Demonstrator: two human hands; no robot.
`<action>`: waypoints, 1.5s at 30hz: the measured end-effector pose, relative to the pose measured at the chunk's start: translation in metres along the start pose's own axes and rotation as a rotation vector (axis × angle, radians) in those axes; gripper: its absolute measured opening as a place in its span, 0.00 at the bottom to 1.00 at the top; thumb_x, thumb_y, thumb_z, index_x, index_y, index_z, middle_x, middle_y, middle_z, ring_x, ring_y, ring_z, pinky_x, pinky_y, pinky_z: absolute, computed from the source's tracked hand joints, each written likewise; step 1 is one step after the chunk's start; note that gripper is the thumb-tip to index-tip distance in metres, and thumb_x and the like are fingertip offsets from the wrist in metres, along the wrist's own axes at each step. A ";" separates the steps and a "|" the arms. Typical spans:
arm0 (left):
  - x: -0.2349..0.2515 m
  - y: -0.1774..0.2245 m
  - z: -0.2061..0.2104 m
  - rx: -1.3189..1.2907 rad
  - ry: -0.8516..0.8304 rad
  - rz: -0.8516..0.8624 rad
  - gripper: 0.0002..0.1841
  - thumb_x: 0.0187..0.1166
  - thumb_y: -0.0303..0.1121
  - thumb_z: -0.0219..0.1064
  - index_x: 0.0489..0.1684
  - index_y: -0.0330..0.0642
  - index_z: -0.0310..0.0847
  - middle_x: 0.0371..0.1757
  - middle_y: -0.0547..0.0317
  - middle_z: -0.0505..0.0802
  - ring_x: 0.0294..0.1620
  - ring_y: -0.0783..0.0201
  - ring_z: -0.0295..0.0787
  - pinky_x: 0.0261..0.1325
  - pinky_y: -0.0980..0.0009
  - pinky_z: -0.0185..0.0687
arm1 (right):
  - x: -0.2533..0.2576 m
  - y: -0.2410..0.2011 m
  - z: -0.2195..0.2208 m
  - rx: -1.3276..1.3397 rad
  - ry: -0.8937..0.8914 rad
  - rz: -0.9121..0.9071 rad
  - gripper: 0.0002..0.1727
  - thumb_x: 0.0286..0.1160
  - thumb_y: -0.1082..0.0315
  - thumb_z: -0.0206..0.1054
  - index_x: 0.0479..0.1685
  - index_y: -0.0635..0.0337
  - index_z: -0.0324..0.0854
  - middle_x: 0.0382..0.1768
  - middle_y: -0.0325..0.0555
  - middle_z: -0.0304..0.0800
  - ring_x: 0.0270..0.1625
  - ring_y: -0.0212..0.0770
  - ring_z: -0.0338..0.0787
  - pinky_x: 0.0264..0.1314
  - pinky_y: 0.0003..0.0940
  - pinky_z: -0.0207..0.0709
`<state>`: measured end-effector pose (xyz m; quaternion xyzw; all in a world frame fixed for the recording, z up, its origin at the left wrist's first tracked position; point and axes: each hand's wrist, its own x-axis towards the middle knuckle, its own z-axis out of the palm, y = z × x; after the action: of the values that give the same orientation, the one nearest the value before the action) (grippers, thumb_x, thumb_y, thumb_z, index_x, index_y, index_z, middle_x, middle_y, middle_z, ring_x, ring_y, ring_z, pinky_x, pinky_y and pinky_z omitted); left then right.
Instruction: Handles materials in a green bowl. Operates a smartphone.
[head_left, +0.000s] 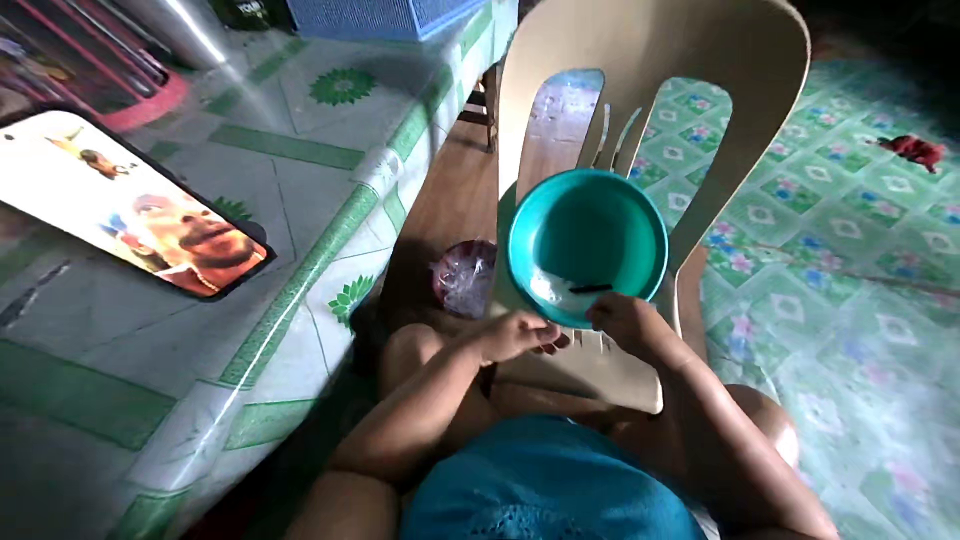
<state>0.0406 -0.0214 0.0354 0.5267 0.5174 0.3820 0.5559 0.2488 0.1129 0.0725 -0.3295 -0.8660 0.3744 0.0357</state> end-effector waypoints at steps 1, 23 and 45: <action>0.006 0.002 0.011 -0.085 -0.012 -0.067 0.24 0.95 0.43 0.47 0.67 0.31 0.80 0.60 0.56 0.91 0.60 0.68 0.89 0.66 0.67 0.84 | 0.003 -0.007 -0.002 0.073 0.029 0.023 0.15 0.88 0.61 0.62 0.48 0.66 0.87 0.39 0.49 0.92 0.42 0.40 0.90 0.54 0.45 0.83; 0.044 0.038 0.024 -0.018 0.681 0.170 0.12 0.80 0.35 0.73 0.49 0.36 0.92 0.47 0.55 0.96 0.50 0.68 0.94 0.62 0.70 0.89 | -0.002 0.020 0.065 0.121 0.201 -0.054 0.13 0.84 0.64 0.64 0.47 0.65 0.89 0.43 0.53 0.92 0.49 0.47 0.92 0.60 0.48 0.84; 0.036 0.016 0.052 -0.131 0.638 0.113 0.11 0.83 0.34 0.69 0.48 0.34 0.90 0.43 0.58 0.95 0.47 0.71 0.91 0.59 0.71 0.86 | -0.010 0.027 0.069 0.420 0.314 -0.289 0.11 0.77 0.67 0.69 0.36 0.68 0.89 0.40 0.48 0.89 0.50 0.33 0.86 0.59 0.31 0.78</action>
<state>0.0992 0.0057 0.0400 0.3716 0.6097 0.5905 0.3763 0.2500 0.0769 0.0067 -0.2419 -0.7915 0.4809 0.2895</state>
